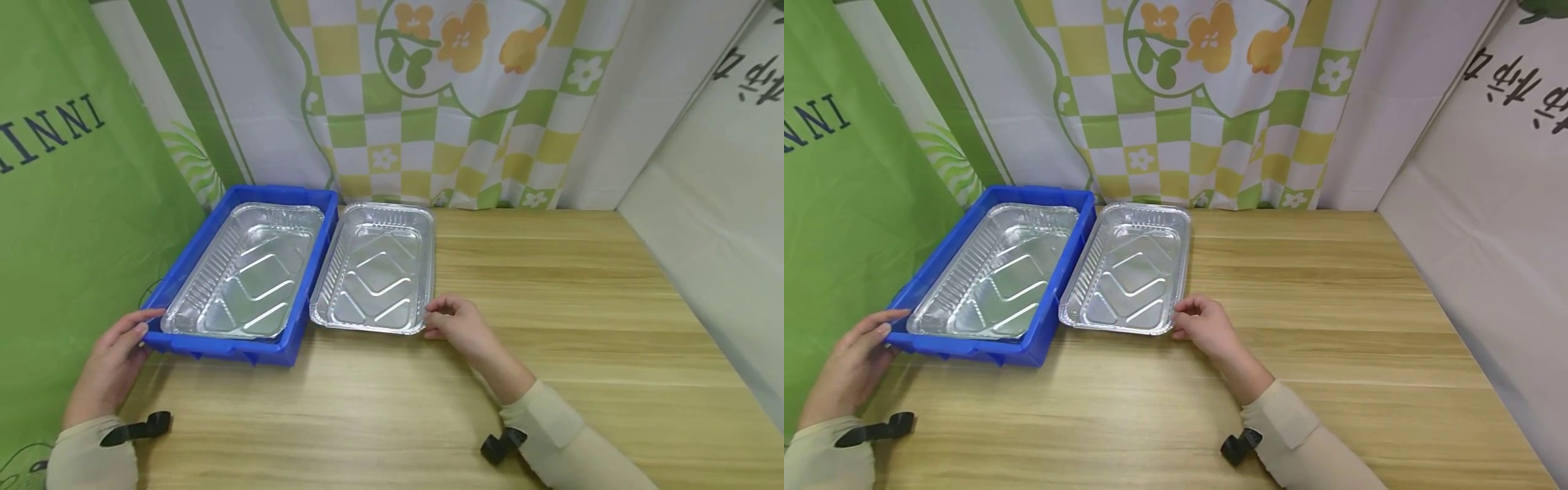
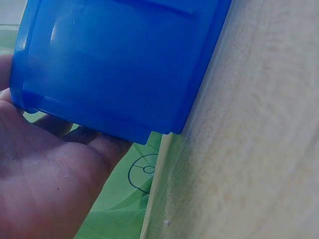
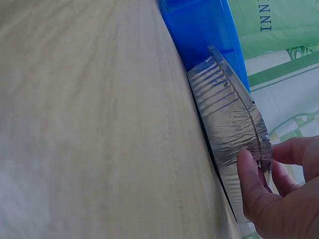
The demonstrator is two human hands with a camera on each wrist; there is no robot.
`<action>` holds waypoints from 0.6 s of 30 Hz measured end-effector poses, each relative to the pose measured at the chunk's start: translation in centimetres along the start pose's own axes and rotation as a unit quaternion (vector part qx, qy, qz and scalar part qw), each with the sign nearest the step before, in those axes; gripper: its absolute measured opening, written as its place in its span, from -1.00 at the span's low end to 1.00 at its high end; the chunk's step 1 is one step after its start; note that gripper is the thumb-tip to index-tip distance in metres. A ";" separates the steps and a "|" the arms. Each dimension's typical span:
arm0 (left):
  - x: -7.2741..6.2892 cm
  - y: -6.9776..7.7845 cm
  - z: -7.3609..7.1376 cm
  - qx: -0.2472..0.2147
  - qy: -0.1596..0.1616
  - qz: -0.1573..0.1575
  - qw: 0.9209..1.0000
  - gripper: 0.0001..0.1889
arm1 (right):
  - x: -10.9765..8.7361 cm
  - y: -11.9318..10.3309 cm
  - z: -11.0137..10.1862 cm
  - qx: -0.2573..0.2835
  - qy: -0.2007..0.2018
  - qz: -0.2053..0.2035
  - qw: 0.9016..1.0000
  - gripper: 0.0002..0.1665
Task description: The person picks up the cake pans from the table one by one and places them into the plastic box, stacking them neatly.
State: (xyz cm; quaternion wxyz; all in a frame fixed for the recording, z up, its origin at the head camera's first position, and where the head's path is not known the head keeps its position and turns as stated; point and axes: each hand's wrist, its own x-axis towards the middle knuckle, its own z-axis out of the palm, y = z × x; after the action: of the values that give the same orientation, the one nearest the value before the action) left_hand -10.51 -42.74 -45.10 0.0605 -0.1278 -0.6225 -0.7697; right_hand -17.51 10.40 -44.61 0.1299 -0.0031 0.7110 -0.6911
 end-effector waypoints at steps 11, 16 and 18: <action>-0.1 -0.1 0.1 -0.002 0.003 0.001 1.000 -0.65 | 0.0 0.1 0.2 0.037 0.024 -0.002 0.999 -0.73; 0.0 -0.1 0.0 -0.021 -0.002 0.008 1.000 -0.65 | 0.1 -0.1 0.1 0.053 0.029 0.005 0.998 -0.71; 0.1 -0.2 -0.1 -0.028 -0.003 0.008 1.000 -0.64 | 0.1 -0.3 0.1 0.063 0.028 0.006 0.998 -0.69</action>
State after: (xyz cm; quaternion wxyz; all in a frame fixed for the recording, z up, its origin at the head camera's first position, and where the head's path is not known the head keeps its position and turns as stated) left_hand -10.64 -42.76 -45.24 0.0610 -0.1371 -0.6000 -0.7858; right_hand -17.64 10.28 -44.34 0.1137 0.0286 0.6694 -0.7336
